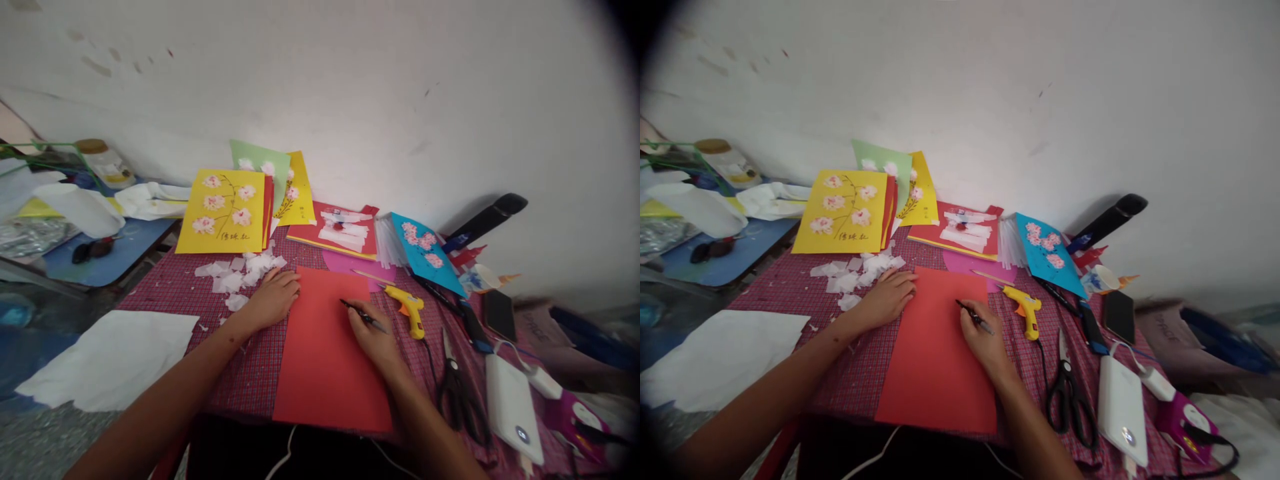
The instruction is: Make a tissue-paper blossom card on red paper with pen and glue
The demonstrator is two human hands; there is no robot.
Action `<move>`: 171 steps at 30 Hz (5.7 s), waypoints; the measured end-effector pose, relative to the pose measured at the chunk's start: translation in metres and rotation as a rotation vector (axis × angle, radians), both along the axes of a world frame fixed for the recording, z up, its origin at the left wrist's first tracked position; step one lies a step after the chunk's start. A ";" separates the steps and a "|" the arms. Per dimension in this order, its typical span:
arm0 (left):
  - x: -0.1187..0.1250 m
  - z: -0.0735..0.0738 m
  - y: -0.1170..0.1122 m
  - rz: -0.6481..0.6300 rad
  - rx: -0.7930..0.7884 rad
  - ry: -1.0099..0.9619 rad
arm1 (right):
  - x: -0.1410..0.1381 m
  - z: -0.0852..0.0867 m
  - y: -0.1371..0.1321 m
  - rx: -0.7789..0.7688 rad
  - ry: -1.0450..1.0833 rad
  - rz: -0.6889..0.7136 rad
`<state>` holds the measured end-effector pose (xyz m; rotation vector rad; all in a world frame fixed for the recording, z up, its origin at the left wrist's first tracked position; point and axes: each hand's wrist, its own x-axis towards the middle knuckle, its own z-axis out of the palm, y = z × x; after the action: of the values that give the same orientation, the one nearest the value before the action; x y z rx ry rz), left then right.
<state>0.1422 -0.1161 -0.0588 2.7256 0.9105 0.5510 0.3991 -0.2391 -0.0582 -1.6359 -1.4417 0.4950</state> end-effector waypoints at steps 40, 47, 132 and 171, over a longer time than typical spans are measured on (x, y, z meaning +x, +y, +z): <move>-0.001 0.000 0.001 -0.008 0.036 0.030 | 0.012 0.000 0.023 -0.001 -0.046 -0.103; 0.000 0.001 0.001 -0.005 0.023 0.036 | 0.016 -0.007 0.026 0.006 -0.051 -0.117; 0.000 0.001 0.000 0.008 0.031 0.052 | -0.063 0.044 -0.083 -0.174 -0.009 0.598; 0.004 -0.005 -0.003 -0.121 0.053 -0.004 | 0.008 0.001 0.005 0.068 -0.096 0.009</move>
<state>0.1463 -0.1189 -0.0639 2.8027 0.7340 0.5647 0.4075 -0.2340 -0.0572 -1.6185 -1.5200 0.3728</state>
